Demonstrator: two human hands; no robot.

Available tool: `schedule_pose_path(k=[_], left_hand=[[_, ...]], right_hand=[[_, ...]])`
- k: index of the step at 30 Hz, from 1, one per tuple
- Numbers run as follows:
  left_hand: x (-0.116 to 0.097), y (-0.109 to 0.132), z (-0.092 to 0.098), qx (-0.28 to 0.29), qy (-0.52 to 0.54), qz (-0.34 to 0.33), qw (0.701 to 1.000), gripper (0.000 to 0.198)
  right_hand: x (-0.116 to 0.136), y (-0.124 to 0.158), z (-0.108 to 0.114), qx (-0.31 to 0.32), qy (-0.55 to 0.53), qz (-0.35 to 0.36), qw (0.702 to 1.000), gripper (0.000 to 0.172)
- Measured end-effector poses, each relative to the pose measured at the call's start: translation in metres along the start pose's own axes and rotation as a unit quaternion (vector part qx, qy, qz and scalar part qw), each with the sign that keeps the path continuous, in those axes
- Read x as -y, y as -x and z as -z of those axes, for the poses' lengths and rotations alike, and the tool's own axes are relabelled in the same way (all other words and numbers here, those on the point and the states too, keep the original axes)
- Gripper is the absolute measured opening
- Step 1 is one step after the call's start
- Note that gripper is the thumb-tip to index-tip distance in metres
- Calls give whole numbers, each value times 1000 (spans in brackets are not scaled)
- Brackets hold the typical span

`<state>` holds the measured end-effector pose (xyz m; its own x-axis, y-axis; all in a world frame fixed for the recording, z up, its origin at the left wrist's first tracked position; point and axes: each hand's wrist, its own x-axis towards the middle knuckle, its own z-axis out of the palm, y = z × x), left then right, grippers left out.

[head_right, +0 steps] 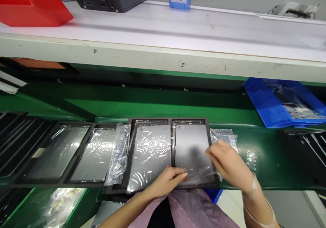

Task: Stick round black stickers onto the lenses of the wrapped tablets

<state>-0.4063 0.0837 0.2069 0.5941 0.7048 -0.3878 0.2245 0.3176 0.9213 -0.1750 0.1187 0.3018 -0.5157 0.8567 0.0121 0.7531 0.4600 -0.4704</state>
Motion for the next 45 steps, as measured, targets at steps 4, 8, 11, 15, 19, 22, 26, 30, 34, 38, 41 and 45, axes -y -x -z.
schedule_pose_path(k=[4,8,11,15,19,22,26,30,34,38,41,45], left_hand=[[25,-3,-15,-53,170,102,979,38],[29,-14,-11,-112,198,117,967,35],[21,-22,-3,-109,195,104,969,31],[12,-22,4,-92,160,59,981,26],[11,-16,6,-75,130,23,988,28],[11,-12,5,-67,86,-8,994,33],[-3,-4,5,-37,-40,-61,997,37],[-18,3,3,35,-146,-159,976,35],[-8,-7,-1,-84,19,-38,996,40],[12,-19,-3,-168,150,81,971,66],[17,-18,-5,-193,140,87,967,79],[19,-11,-8,-194,81,68,975,76]], right_hand=[[-33,-40,-44,-47,144,-23,988,34],[-33,-44,-77,-36,143,-5,989,32],[-35,-36,-84,-39,86,5,996,28],[-65,-22,-87,-169,42,-185,967,37],[-88,1,-93,-58,-132,-347,927,44],[-78,17,-100,-11,-274,-366,889,47],[-58,27,-107,-44,-334,-391,857,55],[-53,34,-108,-69,-410,-349,840,47],[-53,48,-108,-174,-459,-347,799,45],[-51,58,-114,-140,-403,-366,827,46],[-51,56,-120,-87,-334,-376,860,52],[-54,46,-123,-41,-208,-374,903,57]])
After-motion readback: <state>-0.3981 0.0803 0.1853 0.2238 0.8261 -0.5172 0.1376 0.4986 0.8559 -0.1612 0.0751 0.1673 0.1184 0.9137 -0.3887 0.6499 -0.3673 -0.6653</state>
